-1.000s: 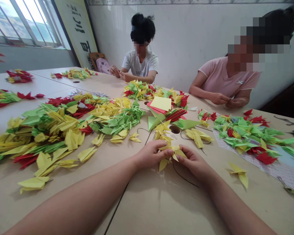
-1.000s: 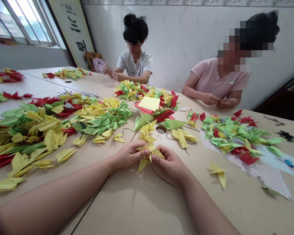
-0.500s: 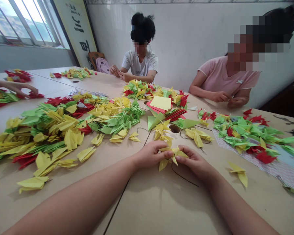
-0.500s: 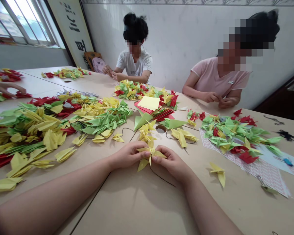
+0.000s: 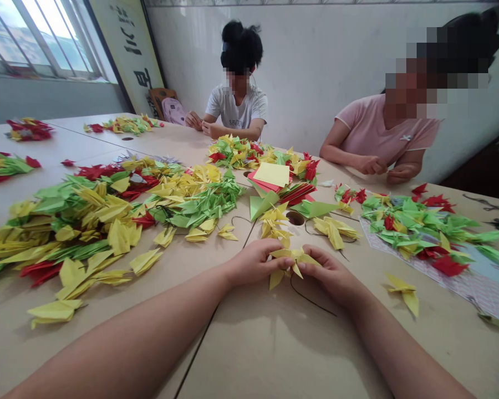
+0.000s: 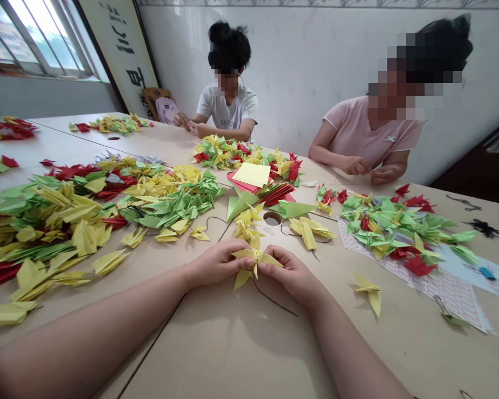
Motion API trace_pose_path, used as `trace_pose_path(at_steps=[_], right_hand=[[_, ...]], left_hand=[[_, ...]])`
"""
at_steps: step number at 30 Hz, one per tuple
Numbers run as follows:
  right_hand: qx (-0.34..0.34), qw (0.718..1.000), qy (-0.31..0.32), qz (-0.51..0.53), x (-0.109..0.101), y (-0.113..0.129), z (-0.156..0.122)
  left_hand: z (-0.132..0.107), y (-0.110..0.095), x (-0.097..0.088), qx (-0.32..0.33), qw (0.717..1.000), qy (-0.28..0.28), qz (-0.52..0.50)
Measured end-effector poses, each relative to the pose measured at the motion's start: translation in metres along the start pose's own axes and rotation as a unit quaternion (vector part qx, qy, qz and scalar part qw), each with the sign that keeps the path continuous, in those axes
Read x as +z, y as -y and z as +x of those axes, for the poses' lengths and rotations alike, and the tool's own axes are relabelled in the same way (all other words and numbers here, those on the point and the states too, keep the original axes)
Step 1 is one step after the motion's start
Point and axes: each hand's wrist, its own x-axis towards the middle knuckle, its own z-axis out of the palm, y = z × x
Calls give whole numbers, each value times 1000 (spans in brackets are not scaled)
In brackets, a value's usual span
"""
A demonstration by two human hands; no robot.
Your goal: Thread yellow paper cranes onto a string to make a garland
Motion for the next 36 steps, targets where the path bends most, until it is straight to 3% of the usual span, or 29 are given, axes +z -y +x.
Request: trace_pose_path(at_steps=[12,18,21,27,33,36], right_hand=[[6,1000,0,9,1,1,-1],[-7,1000,4,30,4,1,2],[7,999,34,-25,8,1,5],[44,984,29,-167,2,12,3],[21,987,7,-156,-6,31,-5],[-11,988,4,-151,-3,39,-8]], left_hand=[[-1,0,0,-9,1000,5,5],[-1,-2,0,-28,999,-33,-6],[-1,-2,1,-31,998,-60,0],[-1,1,3,-39,993,-106,34],[-1,2,3,-51,990,-125,38],[-1,1,2,-45,993,-105,24]])
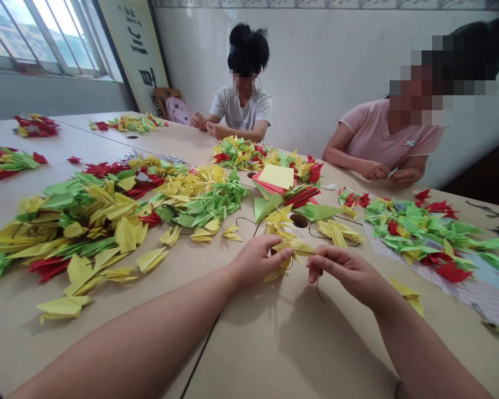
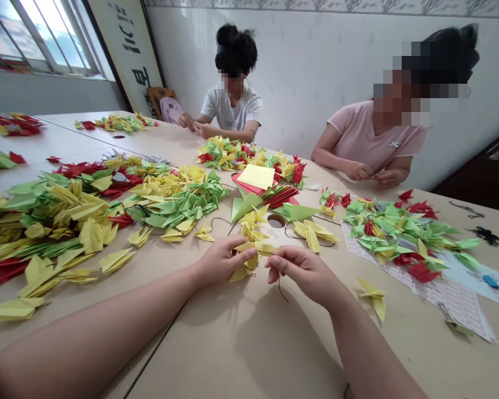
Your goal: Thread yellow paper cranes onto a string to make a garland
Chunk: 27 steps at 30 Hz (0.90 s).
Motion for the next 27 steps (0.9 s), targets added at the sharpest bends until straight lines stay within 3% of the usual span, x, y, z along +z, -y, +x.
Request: trace_pose_path(at_steps=[3,6,11,15,20,24,27], right_hand=[[-16,1000,-8,0,3,10,-2],[0,999,-39,22,3,21,-9],[-66,979,-187,37,-8,45,-35],[-82,951,-297,31,-20,72,-46],[-46,926,-372,-41,-40,119,-34],[-77,896,-422,-119,-66,155,-26],[-137,908,-370,-138,-89,177,-21]], left_hand=[[-1,-1,-1,14,999,15,-49],[-2,0,-2,30,993,-34,-112],[-3,6,-6,13,976,-171,-132],[-2,9,-8,-27,966,-225,-127],[-2,10,-9,-39,969,-223,-103],[-2,9,-10,-21,973,-208,-99],[-2,7,-11,-5,976,-191,-104]])
